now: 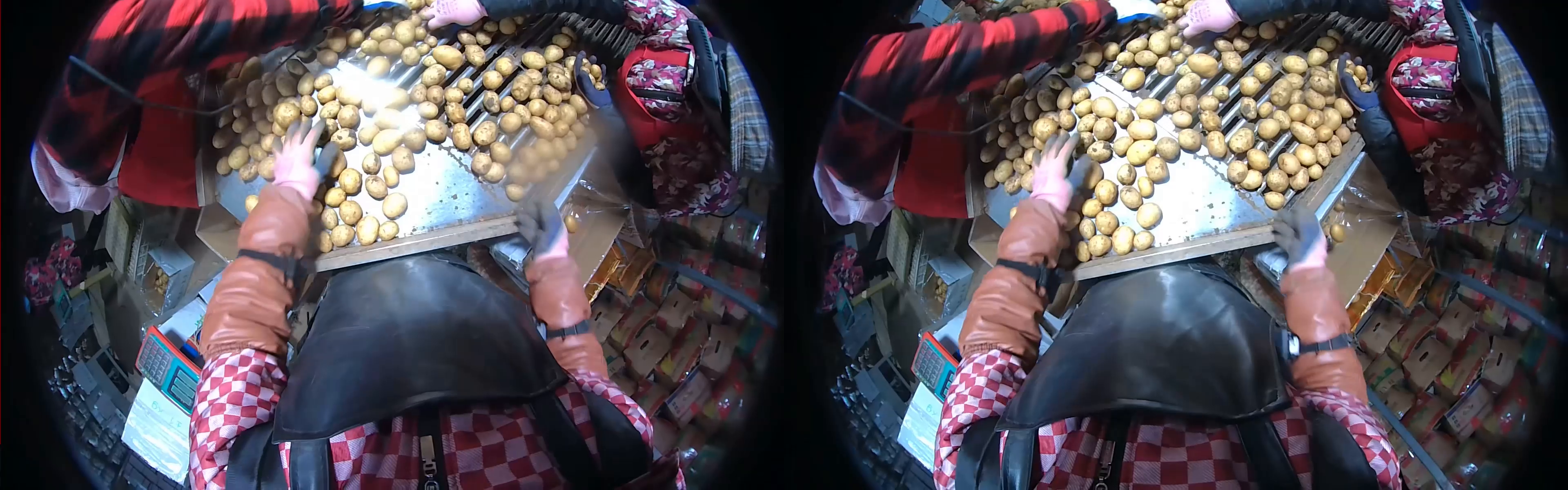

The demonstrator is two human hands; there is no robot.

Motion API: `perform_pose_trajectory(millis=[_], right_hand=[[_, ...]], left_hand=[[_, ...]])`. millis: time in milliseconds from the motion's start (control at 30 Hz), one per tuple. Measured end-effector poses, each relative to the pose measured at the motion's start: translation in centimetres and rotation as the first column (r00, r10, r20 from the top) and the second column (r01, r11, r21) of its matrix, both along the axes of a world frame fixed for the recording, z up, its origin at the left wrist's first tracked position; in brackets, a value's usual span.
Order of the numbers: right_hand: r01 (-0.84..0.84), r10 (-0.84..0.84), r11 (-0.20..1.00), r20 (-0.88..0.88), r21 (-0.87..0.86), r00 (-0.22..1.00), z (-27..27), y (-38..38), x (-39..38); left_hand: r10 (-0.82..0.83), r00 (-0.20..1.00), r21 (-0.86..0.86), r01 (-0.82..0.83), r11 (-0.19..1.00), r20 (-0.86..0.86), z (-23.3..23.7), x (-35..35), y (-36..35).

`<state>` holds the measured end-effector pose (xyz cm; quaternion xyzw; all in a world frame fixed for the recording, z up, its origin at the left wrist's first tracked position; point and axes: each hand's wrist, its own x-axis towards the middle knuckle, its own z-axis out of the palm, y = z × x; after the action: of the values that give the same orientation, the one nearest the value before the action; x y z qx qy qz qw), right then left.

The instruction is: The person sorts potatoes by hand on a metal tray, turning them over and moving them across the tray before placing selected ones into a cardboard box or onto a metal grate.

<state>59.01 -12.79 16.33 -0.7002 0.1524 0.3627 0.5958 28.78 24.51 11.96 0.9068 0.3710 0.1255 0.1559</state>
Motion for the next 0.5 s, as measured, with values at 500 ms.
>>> perform_pose_trajectory(millis=[500], right_hand=[[-0.39,0.983,0.176,0.18,-0.904,0.028,-1.3,24.9,1.8]], left_hand=[[0.178,0.946,-0.111,-0.215,0.97,-0.272,0.3,-7.6,-12.1]])
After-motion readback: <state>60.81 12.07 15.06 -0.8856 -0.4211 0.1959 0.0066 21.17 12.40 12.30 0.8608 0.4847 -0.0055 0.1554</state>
